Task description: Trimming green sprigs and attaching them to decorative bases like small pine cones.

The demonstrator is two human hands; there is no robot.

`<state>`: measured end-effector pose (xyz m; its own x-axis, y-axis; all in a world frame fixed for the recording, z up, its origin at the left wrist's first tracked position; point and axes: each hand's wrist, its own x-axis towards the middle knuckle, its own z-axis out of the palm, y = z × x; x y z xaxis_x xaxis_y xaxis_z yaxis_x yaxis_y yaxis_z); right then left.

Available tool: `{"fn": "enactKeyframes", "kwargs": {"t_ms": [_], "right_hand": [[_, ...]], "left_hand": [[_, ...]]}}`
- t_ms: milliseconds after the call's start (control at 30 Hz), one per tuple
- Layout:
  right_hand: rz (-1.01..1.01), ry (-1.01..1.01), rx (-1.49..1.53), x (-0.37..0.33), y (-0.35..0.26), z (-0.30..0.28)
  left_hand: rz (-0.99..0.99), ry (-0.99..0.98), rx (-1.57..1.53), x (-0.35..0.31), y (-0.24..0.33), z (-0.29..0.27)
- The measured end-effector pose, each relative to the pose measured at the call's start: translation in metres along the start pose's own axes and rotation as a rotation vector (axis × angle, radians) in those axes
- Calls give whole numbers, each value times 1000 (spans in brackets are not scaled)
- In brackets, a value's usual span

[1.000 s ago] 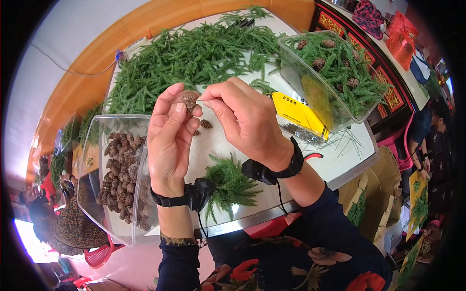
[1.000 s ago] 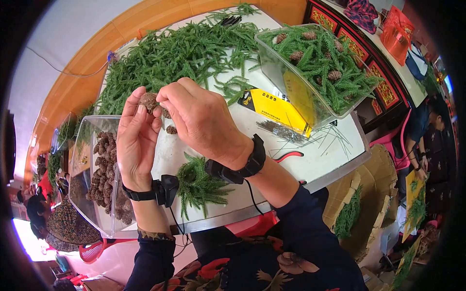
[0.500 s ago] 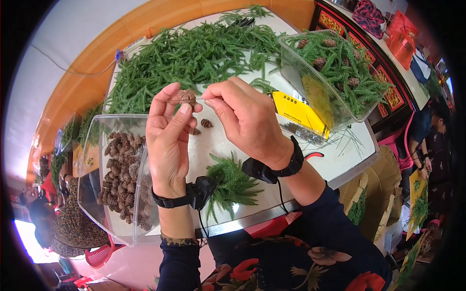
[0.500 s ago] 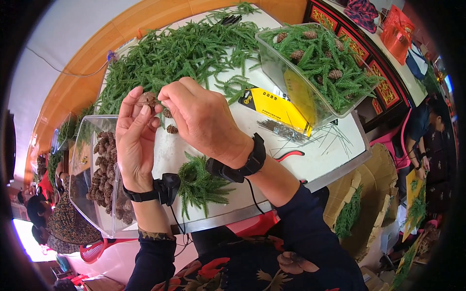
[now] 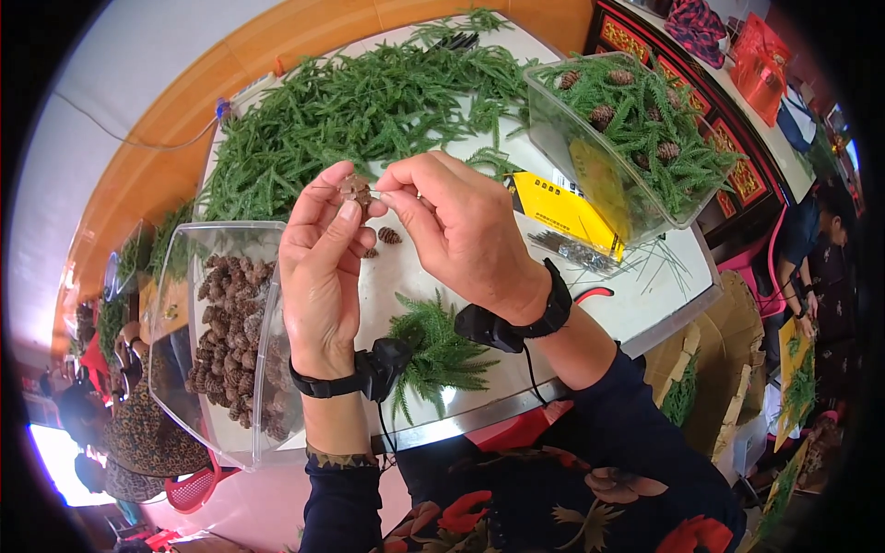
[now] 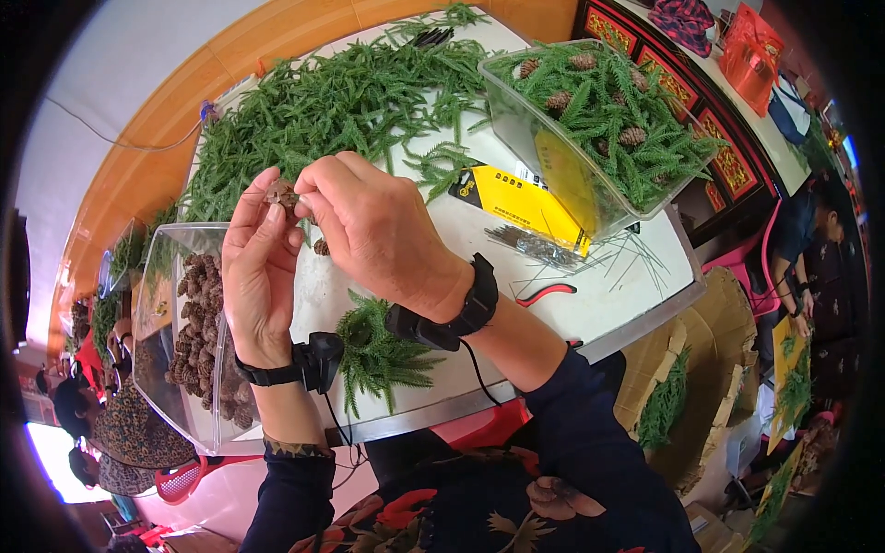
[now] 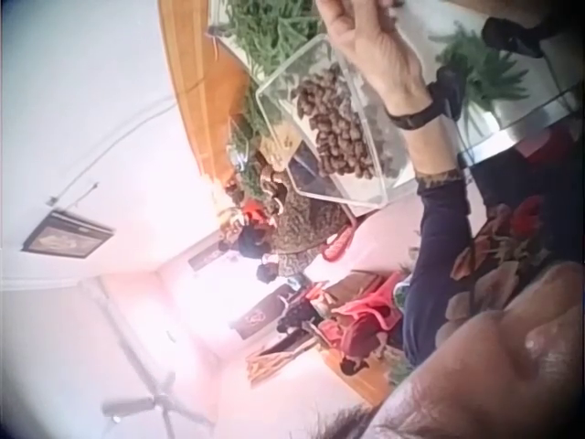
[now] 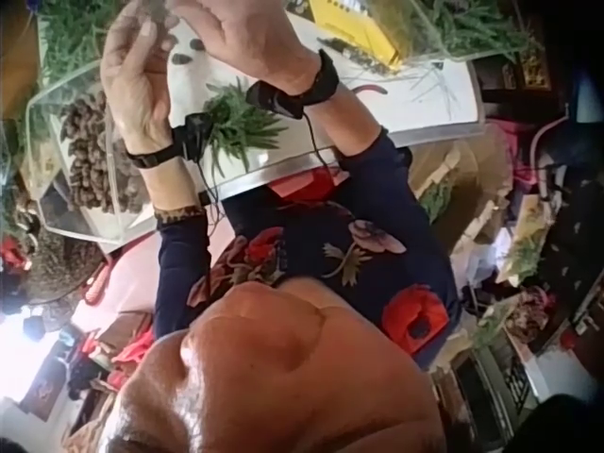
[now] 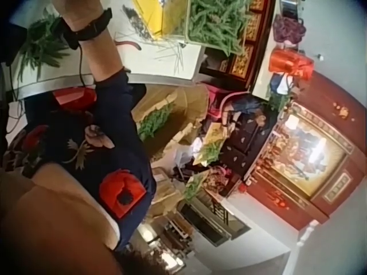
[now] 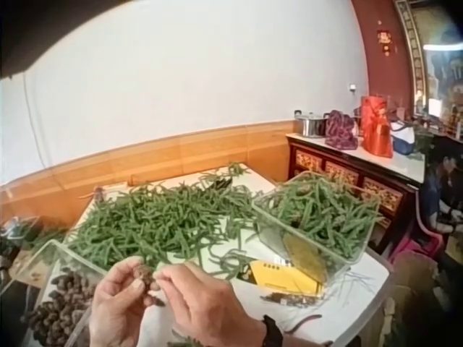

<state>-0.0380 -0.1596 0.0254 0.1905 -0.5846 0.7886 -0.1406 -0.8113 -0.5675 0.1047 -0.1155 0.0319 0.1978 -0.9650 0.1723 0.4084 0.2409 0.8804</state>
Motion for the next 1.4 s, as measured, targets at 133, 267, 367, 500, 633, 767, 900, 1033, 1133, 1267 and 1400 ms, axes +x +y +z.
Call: {"fn": "enactKeyframes", "kwargs": {"t_ms": [133, 267, 367, 500, 633, 767, 900, 1033, 1133, 1267, 1400], "right_hand": [[-9, -21, 2, 0, 2, -1], [-30, -41, -37, 0, 3, -2], [-41, -40, -55, 1, 2, -3], [-44, -24, -65, 0, 2, -3], [-44, -10, -64, 0, 3, -3], [-38, 4, -54, 0, 4, -3], [-24, 3, -38, 0, 3, -2], [-25, 13, -33, 1, 4, -1], [-40, 32, -61, 0, 6, -1], [-33, 13, -38, 0, 5, -1], [-34, -5, -30, 0, 7, 0]], "left_hand": [[-71, -52, -115, 1, 0, -1], [-47, -69, -140, 2, -3, -2], [-24, -44, -121, 3, -5, -5], [14, -42, -101, 2, -6, -10], [-64, -87, -199, 1, -4, -7], [-95, -119, -252, 2, -4, -6], [-100, -141, -271, 2, -6, -8], [-97, -109, -244, 2, -5, -6], [-30, -52, -160, 2, -6, -5], [4, -8, -111, 0, -5, -2], [-11, -3, -99, 1, -4, -1]]}}
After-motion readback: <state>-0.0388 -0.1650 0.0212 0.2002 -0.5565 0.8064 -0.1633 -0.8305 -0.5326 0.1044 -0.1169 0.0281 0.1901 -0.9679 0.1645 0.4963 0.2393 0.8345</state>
